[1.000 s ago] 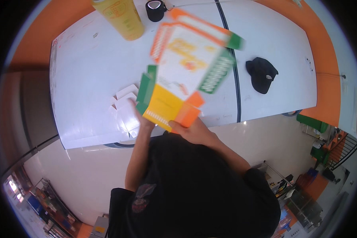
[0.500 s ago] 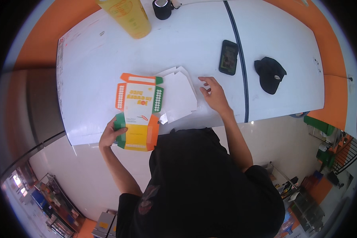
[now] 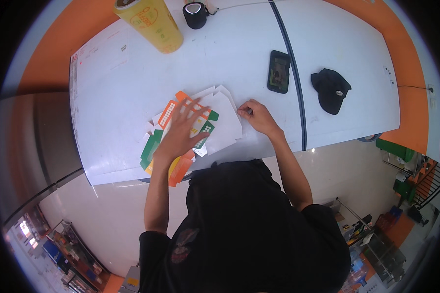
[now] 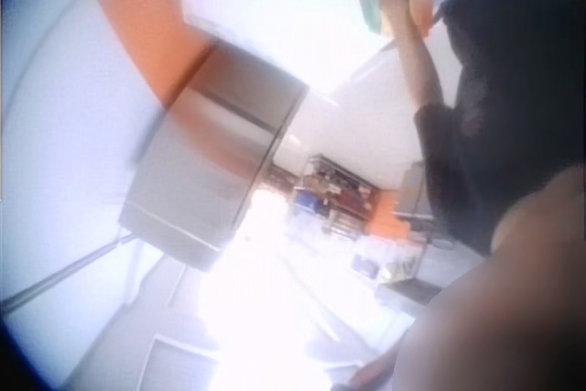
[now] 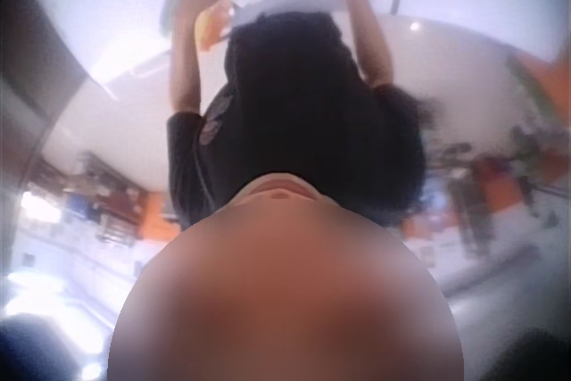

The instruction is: The person places a black bag on a white counter, then retrieves and arranges several flat white cardboard pieces. They fold the pieces into small box shapes and place them on the counter. The person also handles a roll of tape and a smartphone during the process.

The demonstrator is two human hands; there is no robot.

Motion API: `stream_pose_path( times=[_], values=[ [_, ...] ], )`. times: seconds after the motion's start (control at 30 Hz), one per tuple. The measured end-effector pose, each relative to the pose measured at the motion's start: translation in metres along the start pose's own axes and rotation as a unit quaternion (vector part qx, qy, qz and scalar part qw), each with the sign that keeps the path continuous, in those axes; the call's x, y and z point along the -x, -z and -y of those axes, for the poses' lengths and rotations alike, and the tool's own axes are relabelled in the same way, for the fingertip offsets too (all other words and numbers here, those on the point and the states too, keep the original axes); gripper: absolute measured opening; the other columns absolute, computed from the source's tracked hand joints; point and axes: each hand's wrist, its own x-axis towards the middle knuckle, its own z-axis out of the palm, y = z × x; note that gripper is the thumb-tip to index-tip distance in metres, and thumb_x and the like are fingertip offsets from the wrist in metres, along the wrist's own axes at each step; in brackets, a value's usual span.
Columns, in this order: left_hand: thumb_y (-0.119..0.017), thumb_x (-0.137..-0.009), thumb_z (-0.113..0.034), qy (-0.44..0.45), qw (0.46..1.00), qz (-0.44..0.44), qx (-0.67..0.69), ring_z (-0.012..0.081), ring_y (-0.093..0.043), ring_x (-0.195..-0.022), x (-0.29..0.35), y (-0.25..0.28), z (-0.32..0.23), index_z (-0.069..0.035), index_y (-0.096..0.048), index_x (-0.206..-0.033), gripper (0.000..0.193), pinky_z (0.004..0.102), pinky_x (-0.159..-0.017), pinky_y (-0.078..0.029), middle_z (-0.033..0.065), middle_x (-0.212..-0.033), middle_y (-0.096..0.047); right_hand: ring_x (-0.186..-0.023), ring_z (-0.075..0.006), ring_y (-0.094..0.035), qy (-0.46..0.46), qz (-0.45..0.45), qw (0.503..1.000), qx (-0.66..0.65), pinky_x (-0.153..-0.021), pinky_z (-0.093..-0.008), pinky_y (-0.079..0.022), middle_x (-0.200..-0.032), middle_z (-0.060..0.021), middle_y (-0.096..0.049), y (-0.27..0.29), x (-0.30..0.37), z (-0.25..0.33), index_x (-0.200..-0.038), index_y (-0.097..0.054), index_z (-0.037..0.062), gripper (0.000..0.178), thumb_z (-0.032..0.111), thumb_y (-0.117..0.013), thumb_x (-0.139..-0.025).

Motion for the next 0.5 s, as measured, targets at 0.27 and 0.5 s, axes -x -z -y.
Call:
stream_pose_path(
  times=[0.27,0.5],
  values=[
    [-0.097,-0.07,-0.025,-0.199,0.953,0.177,-0.143,0.0345,-0.026,-0.16,-0.103,-0.011,-0.026,-0.02,-0.054,-0.152,0.092,0.0547,-0.134,-0.02,0.0078,-0.162,-0.046,-0.095,-0.0276,-0.074,-0.09,-0.003,0.99,-0.106,-0.085,-0.038,-0.058,-0.106,-0.0189,-0.074,-0.003,0.004,0.015,-0.109,-0.072,-0.0049,0.023,0.016,-0.07,-0.1],
    [-0.1,-0.057,-0.025,-0.275,0.909,0.24,-0.201,0.0249,-0.056,-0.127,-0.141,-0.005,-0.029,-0.011,-0.067,-0.123,0.076,0.0461,-0.115,-0.041,0.0018,-0.123,-0.064,-0.098,-0.0242,-0.075,-0.149,-0.009,0.949,-0.277,-0.089,-0.0363,-0.063,-0.107,-0.0182,-0.074,0.008,0.014,0.036,-0.112,-0.067,-0.0092,0.024,0.013,-0.067,-0.104]
  ],
)
